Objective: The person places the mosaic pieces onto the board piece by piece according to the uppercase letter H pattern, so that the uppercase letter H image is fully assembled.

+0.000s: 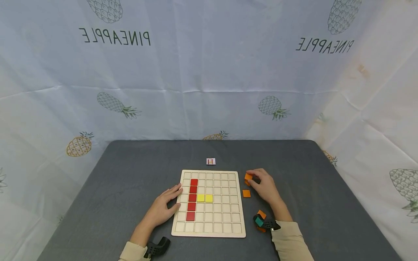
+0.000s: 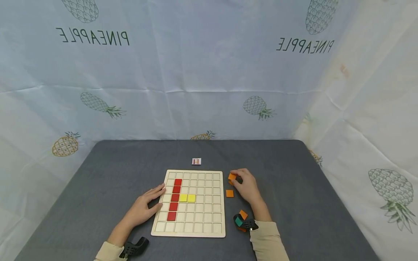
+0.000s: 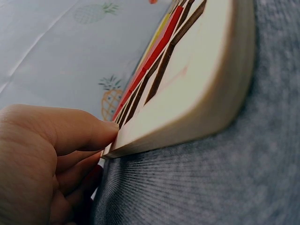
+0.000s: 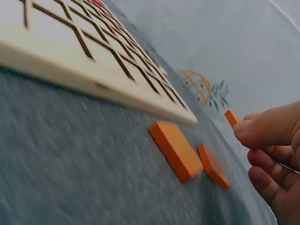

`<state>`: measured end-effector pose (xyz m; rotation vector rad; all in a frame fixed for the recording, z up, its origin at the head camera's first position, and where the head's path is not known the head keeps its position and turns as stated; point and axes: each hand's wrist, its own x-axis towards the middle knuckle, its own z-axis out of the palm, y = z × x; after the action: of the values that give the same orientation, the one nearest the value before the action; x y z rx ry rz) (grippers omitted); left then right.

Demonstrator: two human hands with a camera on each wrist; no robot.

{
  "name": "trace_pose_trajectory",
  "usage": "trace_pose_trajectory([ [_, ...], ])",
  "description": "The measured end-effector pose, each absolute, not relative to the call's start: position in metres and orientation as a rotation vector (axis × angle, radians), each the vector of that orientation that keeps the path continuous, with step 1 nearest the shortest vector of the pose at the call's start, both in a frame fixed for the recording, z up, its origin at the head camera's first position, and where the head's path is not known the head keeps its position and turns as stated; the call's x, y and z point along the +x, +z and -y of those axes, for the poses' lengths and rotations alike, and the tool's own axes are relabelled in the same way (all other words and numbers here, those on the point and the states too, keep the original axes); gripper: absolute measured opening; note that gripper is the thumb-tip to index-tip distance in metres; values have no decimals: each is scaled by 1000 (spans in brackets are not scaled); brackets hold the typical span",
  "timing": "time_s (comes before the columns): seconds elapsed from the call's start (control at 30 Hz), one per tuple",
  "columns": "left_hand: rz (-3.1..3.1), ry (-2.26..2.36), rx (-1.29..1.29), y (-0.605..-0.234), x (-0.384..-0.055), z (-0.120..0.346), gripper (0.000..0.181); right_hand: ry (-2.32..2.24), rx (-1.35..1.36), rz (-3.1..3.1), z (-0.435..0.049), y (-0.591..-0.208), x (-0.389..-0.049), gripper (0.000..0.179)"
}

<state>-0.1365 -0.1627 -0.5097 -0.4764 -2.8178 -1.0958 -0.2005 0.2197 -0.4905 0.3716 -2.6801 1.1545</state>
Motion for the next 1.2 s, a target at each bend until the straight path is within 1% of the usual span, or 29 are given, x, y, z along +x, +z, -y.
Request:
trace_pose_trajectory([
  [0.4, 2814, -1108, -464, -509, -134, 160, 51, 1190, 542, 2718, -177, -482, -194, 28],
  [0.67, 2828, -1128, -449, -507, -134, 161, 52, 1240, 692, 2759, -147, -482, -203, 28],
  [0.87, 2832, -1131, -463, -507, -135, 162, 52, 1128, 723, 2831, -134, -487, -211, 25],
  [1.2, 2830, -1134, -461, -508, -135, 162, 52, 1077, 782, 2875, -126, -491, -215, 25],
])
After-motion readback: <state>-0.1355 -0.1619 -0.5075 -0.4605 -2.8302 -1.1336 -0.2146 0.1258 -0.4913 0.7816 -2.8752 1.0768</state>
